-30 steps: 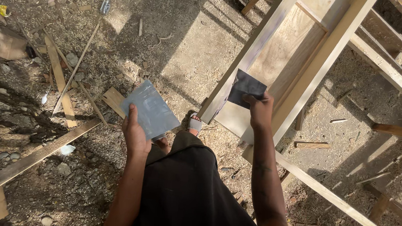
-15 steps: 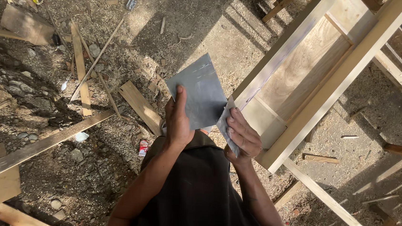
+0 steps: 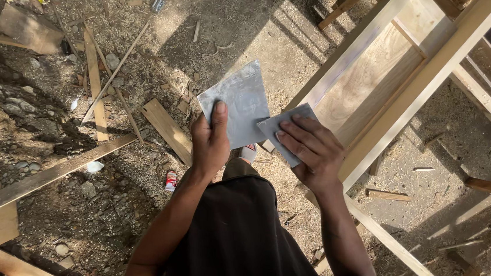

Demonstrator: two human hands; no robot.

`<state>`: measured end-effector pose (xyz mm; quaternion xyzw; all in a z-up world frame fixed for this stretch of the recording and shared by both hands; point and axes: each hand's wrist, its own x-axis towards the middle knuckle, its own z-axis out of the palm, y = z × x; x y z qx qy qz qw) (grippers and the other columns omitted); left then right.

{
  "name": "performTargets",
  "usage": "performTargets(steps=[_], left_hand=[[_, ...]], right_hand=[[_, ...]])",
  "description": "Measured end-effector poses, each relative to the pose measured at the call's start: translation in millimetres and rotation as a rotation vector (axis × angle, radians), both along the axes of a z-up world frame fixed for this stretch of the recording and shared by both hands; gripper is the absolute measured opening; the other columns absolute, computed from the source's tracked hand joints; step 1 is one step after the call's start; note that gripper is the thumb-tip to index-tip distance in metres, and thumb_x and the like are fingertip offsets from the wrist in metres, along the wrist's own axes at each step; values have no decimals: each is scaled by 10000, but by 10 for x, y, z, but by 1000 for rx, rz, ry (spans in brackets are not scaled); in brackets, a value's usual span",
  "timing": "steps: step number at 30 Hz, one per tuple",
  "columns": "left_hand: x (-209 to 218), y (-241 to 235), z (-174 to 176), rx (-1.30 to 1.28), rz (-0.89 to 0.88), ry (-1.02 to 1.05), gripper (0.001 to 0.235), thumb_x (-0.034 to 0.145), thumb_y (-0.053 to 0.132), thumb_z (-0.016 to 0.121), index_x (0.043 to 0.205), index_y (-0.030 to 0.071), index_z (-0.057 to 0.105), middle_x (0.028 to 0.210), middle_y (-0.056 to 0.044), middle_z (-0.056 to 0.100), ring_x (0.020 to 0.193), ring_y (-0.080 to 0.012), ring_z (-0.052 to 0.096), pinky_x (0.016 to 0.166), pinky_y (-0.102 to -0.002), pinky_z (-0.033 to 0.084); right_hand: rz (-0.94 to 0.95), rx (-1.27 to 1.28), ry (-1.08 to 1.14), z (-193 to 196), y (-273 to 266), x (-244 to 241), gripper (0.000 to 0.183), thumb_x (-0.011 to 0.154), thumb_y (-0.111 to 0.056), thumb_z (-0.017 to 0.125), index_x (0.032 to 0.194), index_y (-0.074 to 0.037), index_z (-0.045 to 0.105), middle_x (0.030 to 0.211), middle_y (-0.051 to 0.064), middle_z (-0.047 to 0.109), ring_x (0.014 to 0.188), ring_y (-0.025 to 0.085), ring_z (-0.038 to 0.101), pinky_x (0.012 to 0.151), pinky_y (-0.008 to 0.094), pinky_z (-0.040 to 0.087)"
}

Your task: The person scoops a pinkish filler from a bucket onto a metal mixing board using a wooden stick. They then use a smaller putty knife to spread and smooth the filler on the board before applying it to gaps and joints in a wooden frame. The person repeatedly scoops more filler and applies it to different sections of the frame.

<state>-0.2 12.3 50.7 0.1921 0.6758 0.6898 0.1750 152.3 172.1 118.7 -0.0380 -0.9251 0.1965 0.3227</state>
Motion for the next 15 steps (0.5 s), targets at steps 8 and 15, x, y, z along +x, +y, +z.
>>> performTargets(steps=[8, 15], left_hand=[[-173, 73, -140, 278, 230, -409, 571, 1072, 460, 522, 1345, -42, 530, 1243, -127, 625, 1133, -201, 641, 957, -370, 558], [-138, -273, -497, 153, 364, -426, 638, 1074, 480, 546, 1430, -47, 494, 1330, -180, 608, 1244, -298, 635, 1056, -449, 558]], right_hand=[[109, -374, -313, -189, 482, 148, 588, 738, 130, 551, 1186, -182, 770, 1167, 32, 782, 1036, 242, 771, 856, 336, 634], [-458, -403, -382, -1185, 2220, 222, 447, 868, 12, 580, 1209, -200, 777, 905, 189, 737, 744, 328, 719, 715, 417, 571]])
